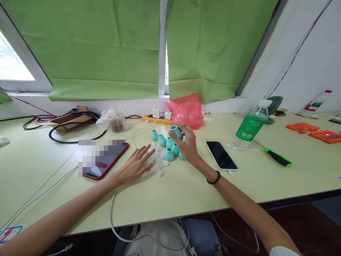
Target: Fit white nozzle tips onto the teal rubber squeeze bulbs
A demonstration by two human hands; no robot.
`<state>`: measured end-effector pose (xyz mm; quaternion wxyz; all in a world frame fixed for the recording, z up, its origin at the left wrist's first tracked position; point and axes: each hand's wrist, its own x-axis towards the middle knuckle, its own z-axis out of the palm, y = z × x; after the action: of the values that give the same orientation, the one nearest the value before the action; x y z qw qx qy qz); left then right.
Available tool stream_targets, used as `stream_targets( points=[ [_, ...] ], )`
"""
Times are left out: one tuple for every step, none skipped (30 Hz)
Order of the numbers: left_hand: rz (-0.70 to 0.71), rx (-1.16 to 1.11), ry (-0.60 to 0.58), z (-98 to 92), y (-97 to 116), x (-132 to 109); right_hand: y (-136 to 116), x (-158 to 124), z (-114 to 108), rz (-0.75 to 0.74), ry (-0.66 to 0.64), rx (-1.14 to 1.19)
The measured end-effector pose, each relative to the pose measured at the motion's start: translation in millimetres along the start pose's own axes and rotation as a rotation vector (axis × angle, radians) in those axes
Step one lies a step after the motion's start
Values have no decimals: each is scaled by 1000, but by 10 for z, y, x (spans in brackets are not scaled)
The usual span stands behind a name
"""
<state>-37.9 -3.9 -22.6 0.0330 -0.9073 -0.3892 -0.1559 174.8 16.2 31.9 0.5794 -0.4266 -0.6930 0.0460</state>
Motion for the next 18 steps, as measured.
stream_targets(
  points=[
    [16,15,-29,-1,16,-9,80,97,-37,-3,-23,-50],
    [31,29,-54,2,29,-17,177,194,-69,-8,-46,-102],
    [38,39,-72,10,39,-24,289,288,-96,-3,-59,-149],
    [36,45,-82,21,45,-29,411,375,-118,17,-81,-199],
    [28,46,-88,32,49,-31,538,452,-133,57,-112,-255],
    [17,44,-90,43,50,-32,665,515,-144,117,-159,-314],
    [5,43,-91,53,50,-31,786,565,-151,183,-220,-382],
    [-4,43,-91,61,49,-30,899,599,-153,240,-289,-454],
    [-7,45,-92,68,48,-29,1001,618,-153,269,-319,-484],
    [-6,51,-95,74,47,-29,1090,626,-150,291,-342,-507],
    [-2,57,-98,78,47,-29,1165,623,-146,306,-364,-523],
    [3,62,-102,81,47,-29,1226,613,-141,317,-384,-532],
    [7,66,-106,82,48,-29,1271,600,-136,326,-406,-541],
    [10,69,-111,83,49,-29,1298,587,-131,331,-426,-551],
    [9,71,-114,82,51,-29,1307,576,-126,331,-440,-562],
    [7,72,-117,80,54,-28,1298,568,-122,325,-444,-575],
    [7,72,-122,78,56,-27,1271,565,-116,315,-433,-587],
    [7,70,-126,74,59,-26,1229,566,-108,292,-415,-604]
  ],
)
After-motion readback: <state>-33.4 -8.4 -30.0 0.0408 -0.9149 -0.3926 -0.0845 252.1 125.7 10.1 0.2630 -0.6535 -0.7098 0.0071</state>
